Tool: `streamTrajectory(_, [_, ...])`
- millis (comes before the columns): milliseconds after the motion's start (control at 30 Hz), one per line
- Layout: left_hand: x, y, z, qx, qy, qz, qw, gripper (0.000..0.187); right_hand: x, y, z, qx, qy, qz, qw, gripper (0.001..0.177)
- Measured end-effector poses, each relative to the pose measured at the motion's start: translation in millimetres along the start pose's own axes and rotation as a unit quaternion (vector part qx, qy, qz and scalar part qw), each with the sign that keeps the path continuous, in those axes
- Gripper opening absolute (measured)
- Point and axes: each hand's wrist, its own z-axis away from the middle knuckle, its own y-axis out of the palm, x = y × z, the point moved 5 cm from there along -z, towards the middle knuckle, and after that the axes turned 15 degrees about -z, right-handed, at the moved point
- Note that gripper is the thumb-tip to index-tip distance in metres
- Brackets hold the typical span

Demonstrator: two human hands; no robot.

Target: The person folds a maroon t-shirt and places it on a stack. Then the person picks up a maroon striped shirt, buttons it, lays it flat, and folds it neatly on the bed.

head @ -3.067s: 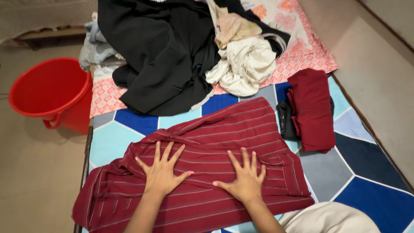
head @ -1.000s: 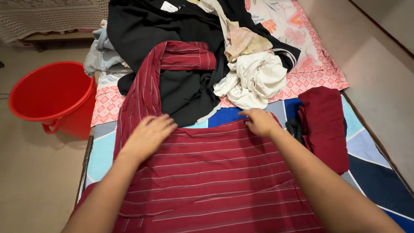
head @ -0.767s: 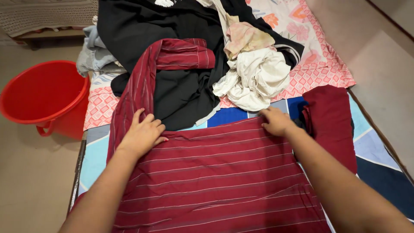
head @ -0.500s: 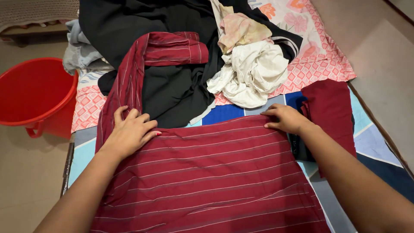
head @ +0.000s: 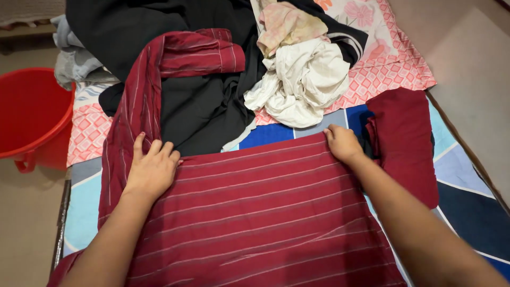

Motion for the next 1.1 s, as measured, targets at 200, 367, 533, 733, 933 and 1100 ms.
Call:
streamTrajectory(200, [-29, -45, 18, -0.079, -0.092, -0.155, 0.980, 0.040, 77, -9, 71, -0.174, -0.052, 0.135, 0.974, 0.048])
streamTrajectory(367, [-117, -82, 59, 0.032, -0.075, 0.100, 0.992, 0.076, 170, 74, 174, -0.124, -0.251, 0.145, 0.949, 0.058])
streamTrajectory(533, [-123, -67, 71, 0.011, -0.128, 0.246, 0.961, 0.075, 150, 104, 188, 0.043, -0.242, 0.043, 0.968, 0.064])
streamTrajectory(733, [-111, -64, 65, 0.066, -0.159, 0.203, 0.964, 0.074, 59, 4, 147, -0.075, -0.183, -0.025, 0.980, 0.063])
streamTrajectory(933, [-180, -112, 34, 0.081, -0.122, 0.179, 0.973, 0.060, -23, -45, 205, -0.168, 0.239, -0.010, 0.956, 0.043])
streamTrajectory(1100, [-288, -157, 6, 0.164, -0.118, 0.749, 0.631, 0.038, -23, -42, 218, -0.173, 0.151, -0.095, 0.969, 0.029])
